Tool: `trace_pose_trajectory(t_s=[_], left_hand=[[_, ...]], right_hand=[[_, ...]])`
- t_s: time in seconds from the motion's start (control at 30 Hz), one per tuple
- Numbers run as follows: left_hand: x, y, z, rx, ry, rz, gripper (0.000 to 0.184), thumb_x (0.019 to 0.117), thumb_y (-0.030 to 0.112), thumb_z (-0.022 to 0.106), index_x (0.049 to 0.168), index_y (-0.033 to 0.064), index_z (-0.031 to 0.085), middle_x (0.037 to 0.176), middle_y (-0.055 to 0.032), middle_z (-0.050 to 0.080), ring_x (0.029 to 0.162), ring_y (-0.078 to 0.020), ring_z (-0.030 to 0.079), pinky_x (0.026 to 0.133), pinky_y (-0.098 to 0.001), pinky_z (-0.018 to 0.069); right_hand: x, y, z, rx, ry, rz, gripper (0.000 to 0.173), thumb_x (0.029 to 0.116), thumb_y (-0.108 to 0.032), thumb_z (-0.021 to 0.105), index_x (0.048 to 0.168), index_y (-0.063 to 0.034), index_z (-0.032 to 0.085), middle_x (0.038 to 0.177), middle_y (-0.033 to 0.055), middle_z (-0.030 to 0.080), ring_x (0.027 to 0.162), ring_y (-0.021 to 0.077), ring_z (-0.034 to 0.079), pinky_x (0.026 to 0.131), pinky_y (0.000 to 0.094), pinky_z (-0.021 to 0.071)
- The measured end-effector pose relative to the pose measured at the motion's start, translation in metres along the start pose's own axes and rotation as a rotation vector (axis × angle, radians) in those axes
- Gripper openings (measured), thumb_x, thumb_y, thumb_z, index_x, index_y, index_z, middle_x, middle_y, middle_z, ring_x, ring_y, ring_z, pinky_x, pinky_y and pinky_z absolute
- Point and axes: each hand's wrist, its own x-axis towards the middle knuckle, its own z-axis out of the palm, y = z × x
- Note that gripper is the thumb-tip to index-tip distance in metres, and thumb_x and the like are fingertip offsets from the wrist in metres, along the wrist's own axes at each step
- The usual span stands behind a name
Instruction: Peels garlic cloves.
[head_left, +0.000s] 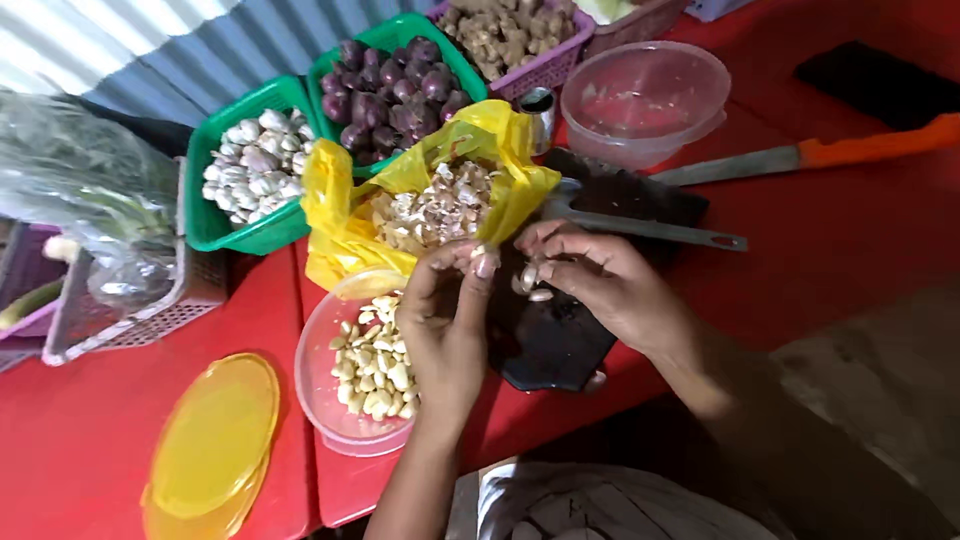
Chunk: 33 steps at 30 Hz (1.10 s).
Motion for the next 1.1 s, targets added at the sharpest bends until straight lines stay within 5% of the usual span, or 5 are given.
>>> trace_pose_trajectory(t_s=[0.23, 0.33, 0.53, 0.8, 1.1], left_hand=[[-0.025, 0.039, -0.122, 0.708, 0.103, 0.069, 0.017, 0.0985, 0.019, 0.064, 0.111, 0.0115, 0.072, 0.108, 0.0007, 0.064, 0.098, -0.0072, 0.062, 0.082, -0.023, 0.0548], [-0.036, 0.05, -0.144, 1.136, -0.141, -0.161, 0.032, 0.0987, 0.027, 0.06, 0.124, 0.0132, 0.074, 0.116, -0.0091, 0.073, 0.108, -0.0305, 0.066, 0.087, -0.0538, 0.0511], [-0.031, 0.06, -0.054, 1.035, -0.305, 0.066, 0.025, 0.0978, 0.02, 0.062, 0.114, 0.0092, 0.077, 0.105, -0.0105, 0.074, 0.097, -0.024, 0.069, 0.083, -0.0387, 0.0566], [-0.025, -0.047, 0.04, 1.262, -0.674, 0.025, 0.023, 0.102, 0.023, 0.058, 0.11, 0.0122, 0.077, 0.12, -0.0089, 0.071, 0.118, -0.0328, 0.063, 0.089, -0.0508, 0.0526], [-0.018, -0.04, 0.018, 0.188, -0.259, -0.097, 0.012, 0.0896, 0.006, 0.076, 0.099, -0.0011, 0.073, 0.09, -0.0046, 0.073, 0.081, -0.0074, 0.069, 0.078, -0.0238, 0.0603]], right_hand=[[0.033, -0.001, 0.011, -0.461, -0.007, -0.174, 0.018, 0.0977, -0.017, 0.057, 0.095, -0.0045, 0.07, 0.122, 0.0081, 0.064, 0.107, 0.0101, 0.062, 0.089, 0.0276, 0.0553], [0.054, -0.014, 0.003, -0.604, 0.09, -0.265, 0.027, 0.102, -0.018, 0.05, 0.102, 0.0006, 0.069, 0.118, 0.015, 0.065, 0.108, 0.0174, 0.063, 0.09, 0.0341, 0.055], [0.124, -0.028, 0.022, -1.189, -0.137, -0.132, 0.027, 0.0991, -0.013, 0.06, 0.115, 0.0075, 0.066, 0.124, 0.0293, 0.061, 0.117, 0.0484, 0.059, 0.09, 0.0661, 0.0489], [0.146, -0.006, 0.036, -1.503, -0.417, -0.189, 0.025, 0.0937, 0.005, 0.061, 0.116, -0.001, 0.072, 0.135, 0.0228, 0.059, 0.131, 0.0433, 0.051, 0.101, 0.063, 0.04], [0.069, -0.026, 0.006, -0.754, 0.093, -0.409, 0.013, 0.0972, -0.017, 0.065, 0.1, -0.008, 0.075, 0.11, 0.0084, 0.069, 0.111, 0.0268, 0.062, 0.095, 0.0468, 0.0512]])
